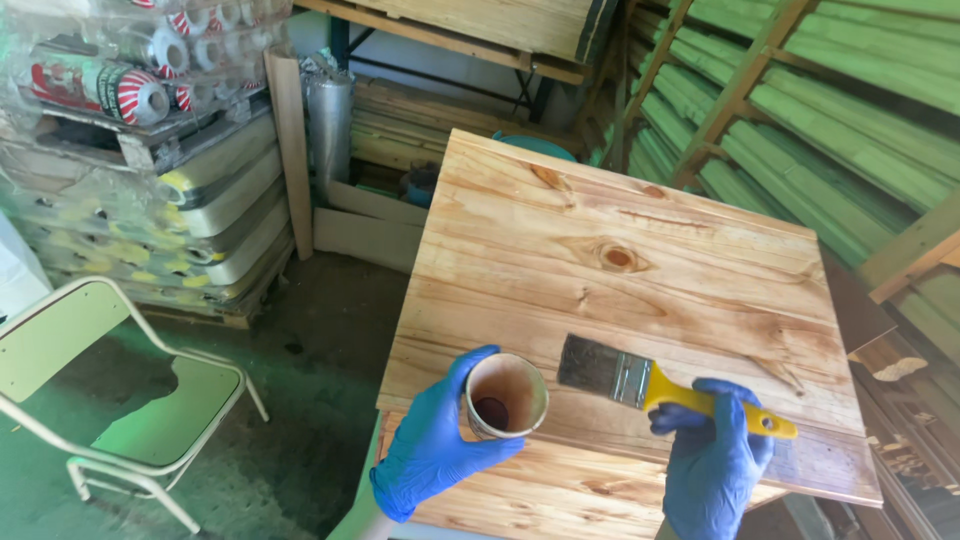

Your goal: The person applies a wood stain to a large wooden board using a paintbrush and a small cup. They repeatedly dip the brush into the cup and spread the stain across the board surface in long strokes.

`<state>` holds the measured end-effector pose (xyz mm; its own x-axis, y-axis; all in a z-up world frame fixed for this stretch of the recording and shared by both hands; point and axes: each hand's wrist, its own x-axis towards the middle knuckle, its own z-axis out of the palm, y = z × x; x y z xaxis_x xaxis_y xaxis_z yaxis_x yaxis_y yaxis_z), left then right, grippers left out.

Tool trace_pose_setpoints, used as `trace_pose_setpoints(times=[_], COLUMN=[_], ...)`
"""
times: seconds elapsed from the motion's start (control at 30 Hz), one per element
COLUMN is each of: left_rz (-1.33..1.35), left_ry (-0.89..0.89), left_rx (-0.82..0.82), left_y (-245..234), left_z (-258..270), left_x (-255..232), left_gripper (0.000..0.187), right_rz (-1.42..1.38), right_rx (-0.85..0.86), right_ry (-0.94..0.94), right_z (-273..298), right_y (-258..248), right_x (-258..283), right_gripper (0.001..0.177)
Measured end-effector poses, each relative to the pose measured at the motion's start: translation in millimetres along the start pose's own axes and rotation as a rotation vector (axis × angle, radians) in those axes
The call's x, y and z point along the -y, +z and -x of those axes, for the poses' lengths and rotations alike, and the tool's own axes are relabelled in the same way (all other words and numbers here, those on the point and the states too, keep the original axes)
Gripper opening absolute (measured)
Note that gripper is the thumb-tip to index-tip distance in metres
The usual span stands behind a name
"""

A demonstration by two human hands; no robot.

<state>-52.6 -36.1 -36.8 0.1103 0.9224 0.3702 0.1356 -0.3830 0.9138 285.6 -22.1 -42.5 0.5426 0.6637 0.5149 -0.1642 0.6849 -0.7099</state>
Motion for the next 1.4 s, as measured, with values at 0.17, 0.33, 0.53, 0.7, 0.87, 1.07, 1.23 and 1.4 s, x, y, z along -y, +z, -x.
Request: trace_pose_setpoints(times=[0.17, 0.33, 0.53, 0.7, 0.87, 1.07, 1.23, 1.4], left_rz=[0.0, -0.202, -0.327, -0.386, -0.462, -0.605, -0.654, -0.729], left_ry=[0.08, 0.087, 0.126, 0.355, 0.367, 0.428, 0.464, 0.51], left_rx=[0.08, 0.036, 0.037, 0.004, -0.031, -0.009, -0.081, -0.124], left_y=[2, 9, 17, 34, 56, 80, 99, 107], left_z=[24, 59, 99, 121, 142, 164, 179, 179], left_x=[21, 43, 67, 83, 81, 89, 73, 64], left_gripper=[0.092, 0.1, 0.094, 0.091, 0.089, 0.085, 0.072, 0.062], right_rz=[-0.009, -0.027, 0.167, 0.407, 0.418, 0.508, 0.637, 0.684], right_rx=[-0.072, -0.052, -0.03, 0.02, 0.2, 0.219, 0.392, 0.498], right_ry=[0.048, 0.064, 0.135, 0.243, 0.27, 0.411, 0.229, 0.102], right_z=[48, 83, 113, 137, 160, 174, 183, 176], right_y=[-20, -35, -47, -30, -36, -38, -55, -57], right_x=[-2, -1, 9, 24, 32, 34, 24, 30], right_gripper=[0.02, 0.017, 0.022, 0.012, 0.015, 0.015, 0.019, 0.019])
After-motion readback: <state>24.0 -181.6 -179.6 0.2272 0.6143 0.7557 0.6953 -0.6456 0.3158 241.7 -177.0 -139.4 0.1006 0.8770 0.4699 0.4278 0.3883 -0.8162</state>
